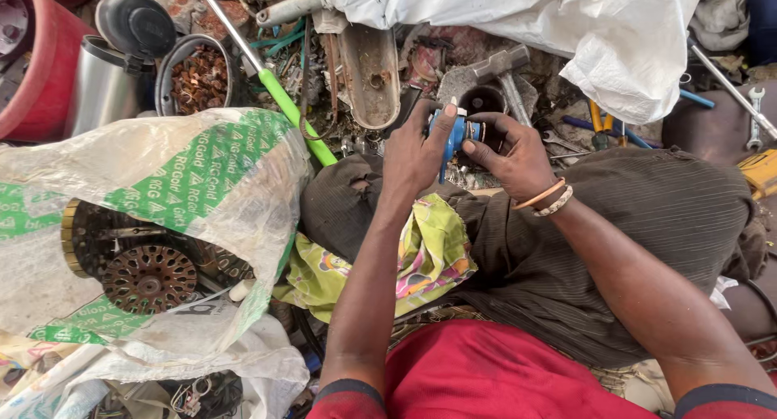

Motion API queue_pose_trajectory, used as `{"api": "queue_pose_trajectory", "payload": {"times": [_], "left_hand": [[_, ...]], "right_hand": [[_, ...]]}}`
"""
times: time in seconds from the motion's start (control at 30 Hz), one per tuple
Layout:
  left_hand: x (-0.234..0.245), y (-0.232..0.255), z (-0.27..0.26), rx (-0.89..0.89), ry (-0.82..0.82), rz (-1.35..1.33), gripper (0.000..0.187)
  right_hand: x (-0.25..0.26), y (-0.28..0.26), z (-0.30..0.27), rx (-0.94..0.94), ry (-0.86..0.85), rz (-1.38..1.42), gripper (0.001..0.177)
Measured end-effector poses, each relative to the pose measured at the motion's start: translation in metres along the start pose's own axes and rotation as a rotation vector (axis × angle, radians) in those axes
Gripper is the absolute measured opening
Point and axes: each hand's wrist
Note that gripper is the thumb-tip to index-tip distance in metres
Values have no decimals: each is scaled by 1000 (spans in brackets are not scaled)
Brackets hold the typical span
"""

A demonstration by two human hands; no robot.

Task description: The person uses a hammer and a wrench to work on a blue metal part placed on a metal block. They repeatedly strike the part with the hammer and adjust it with the wrench, occasionally repositioning the part.

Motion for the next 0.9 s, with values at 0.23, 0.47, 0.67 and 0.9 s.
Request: {"api": "queue_pose_trajectory", "payload": {"times": [0.23,0.47,0.67,0.9], "left_hand": [[16,22,10,-102,-47,85,72],[4,42,1,-337,83,98,60],[-6,42,0,-490,173,200,56],[-10,42,0,-613,219,297,55]], "right_hand": [[10,-13,2,-212,-202,757,46],[17,-6,0,-252,-179,853,33],[22,9,-1,-180,-164,905,32],[29,-2,-3,-262,-192,987,36]]}}
Point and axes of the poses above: each hand's wrist, its own z-axis towards the middle knuckle, its own x-axis out of the back of the hand, y = z × x, and after that the axes turned 10 degrees about -x, right-handed
